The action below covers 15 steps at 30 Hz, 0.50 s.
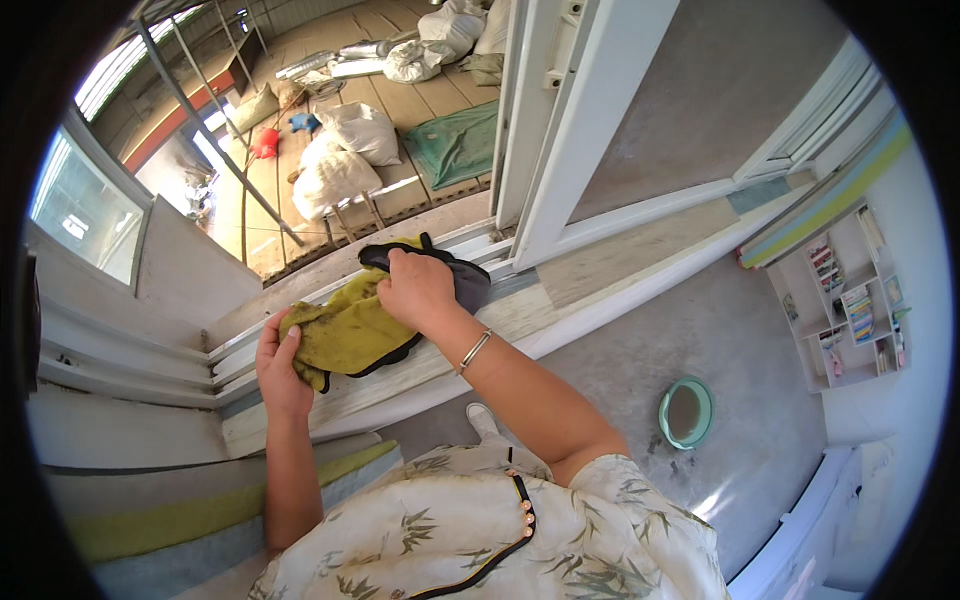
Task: The person cleans a window frame and glass using a yellow cloth. They wipe the frame and glass, then dip the cloth into a bucket of water, wring it out, and continue wiping the window frame and glass.
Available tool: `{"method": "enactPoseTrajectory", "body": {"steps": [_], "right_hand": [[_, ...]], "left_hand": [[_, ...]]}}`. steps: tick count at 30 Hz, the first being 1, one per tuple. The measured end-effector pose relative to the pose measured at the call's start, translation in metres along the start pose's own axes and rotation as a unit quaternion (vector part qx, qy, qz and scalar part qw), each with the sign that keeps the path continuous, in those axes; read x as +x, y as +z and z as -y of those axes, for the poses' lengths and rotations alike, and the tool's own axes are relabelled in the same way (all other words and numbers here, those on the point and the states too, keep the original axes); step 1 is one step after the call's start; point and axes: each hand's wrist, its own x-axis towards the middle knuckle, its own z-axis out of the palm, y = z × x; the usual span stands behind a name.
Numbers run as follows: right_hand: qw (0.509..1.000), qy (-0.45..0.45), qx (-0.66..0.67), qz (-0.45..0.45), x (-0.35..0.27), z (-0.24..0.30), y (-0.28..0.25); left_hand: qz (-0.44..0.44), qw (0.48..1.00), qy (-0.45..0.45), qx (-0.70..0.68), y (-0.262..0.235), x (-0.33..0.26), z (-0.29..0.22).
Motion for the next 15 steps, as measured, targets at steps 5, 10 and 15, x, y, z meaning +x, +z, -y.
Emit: {"method": "enactPoseTrajectory", "body": {"steps": [5,10,15], "right_hand": [[0.714,0.053,0.697,0.039,0.013,-0.002,0.022],[0.536,-0.007,0.835,0.127,0.021,0.006,-0.005],[0.829,-0.075,0.551,-0.059,0.063,0.061,-0.061]], "left_hand": [[-0.026,0.999,0.018,-0.009,-0.014,0.003,-0.009],[-0.037,0.997,0.059,-0.027,-0.006,-0.004,-0.029],[-0.022,0.982,0.168,-0.084,0.002,0.013,-0.071]]}}
